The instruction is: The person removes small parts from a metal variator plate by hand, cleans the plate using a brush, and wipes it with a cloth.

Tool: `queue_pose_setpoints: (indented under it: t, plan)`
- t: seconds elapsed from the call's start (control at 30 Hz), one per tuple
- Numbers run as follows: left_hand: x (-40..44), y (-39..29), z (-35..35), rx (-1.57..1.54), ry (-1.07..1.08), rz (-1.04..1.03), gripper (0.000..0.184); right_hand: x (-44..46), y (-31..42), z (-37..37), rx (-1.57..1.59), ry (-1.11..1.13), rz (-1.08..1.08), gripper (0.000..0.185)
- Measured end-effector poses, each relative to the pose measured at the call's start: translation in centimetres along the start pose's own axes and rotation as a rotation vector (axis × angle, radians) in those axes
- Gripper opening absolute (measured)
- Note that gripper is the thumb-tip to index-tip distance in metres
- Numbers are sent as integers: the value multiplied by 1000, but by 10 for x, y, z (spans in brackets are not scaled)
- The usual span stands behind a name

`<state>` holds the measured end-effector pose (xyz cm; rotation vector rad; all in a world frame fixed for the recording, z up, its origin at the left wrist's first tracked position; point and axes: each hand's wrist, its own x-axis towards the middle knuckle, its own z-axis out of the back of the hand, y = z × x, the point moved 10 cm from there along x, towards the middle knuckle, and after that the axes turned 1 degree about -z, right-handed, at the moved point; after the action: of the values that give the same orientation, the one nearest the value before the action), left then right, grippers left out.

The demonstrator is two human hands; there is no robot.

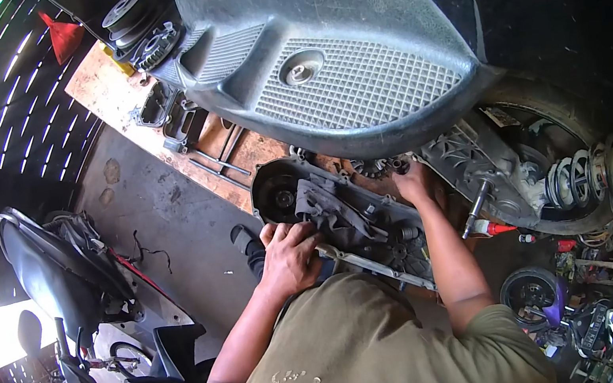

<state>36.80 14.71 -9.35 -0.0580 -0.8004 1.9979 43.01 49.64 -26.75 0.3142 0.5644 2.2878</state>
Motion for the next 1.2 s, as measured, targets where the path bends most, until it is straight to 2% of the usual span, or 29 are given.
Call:
queue_pose_setpoints:
  t: [0.03, 0.13, 0.37, 0.47, 0.53, 0.67, 0.73, 0.77, 0.83, 0.87, 0.97, 1.13, 1.2]
  plan:
    - [0, 0, 0, 0, 1, 0, 38, 1, -7, -8, 23, 89, -55, 38]
    - [1, -1, 0, -2, -3, 4, 38, 1, -8, -5, -36, 93, -121, 38]
    - [3, -2, 1, -10, 0, -1, 38, -1, 27, 10, -153, 139, -15, 50]
    - [3, -1, 0, -6, 10, 8, 38, -8, 42, 16, -183, 222, -82, 54]
    - [2, 2, 0, -1, 18, 20, 39, -18, 49, 25, -204, 319, -236, 53]
    - [1, 2, -1, -23, 25, 17, 39, -25, 80, 50, -213, 261, -231, 51]
    - [2, 1, 0, -29, 29, 11, 39, -24, 116, 63, -330, 177, -6, 51]
    - [2, 1, 1, -27, 33, 14, 40, -23, 126, 69, -327, 176, -11, 51]
    - [3, 0, 1, -26, 41, 10, 40, -19, 146, 57, -171, 405, -11, 50]
    - [3, -1, 0, -15, 48, 12, 40, -13, 141, 43, -102, 317, 112, 46]
    - [4, -2, -1, -5, 59, 8, 40, -3, 137, 18, -31, 332, 177, 45]
    - [1, 0, -2, 7, 69, 10, 42, 0, 141, 3, -97, 390, 179, 35]
    - [1, 1, -2, 5, 66, 13, 42, -3, 146, 13, -104, 310, 209, 32]
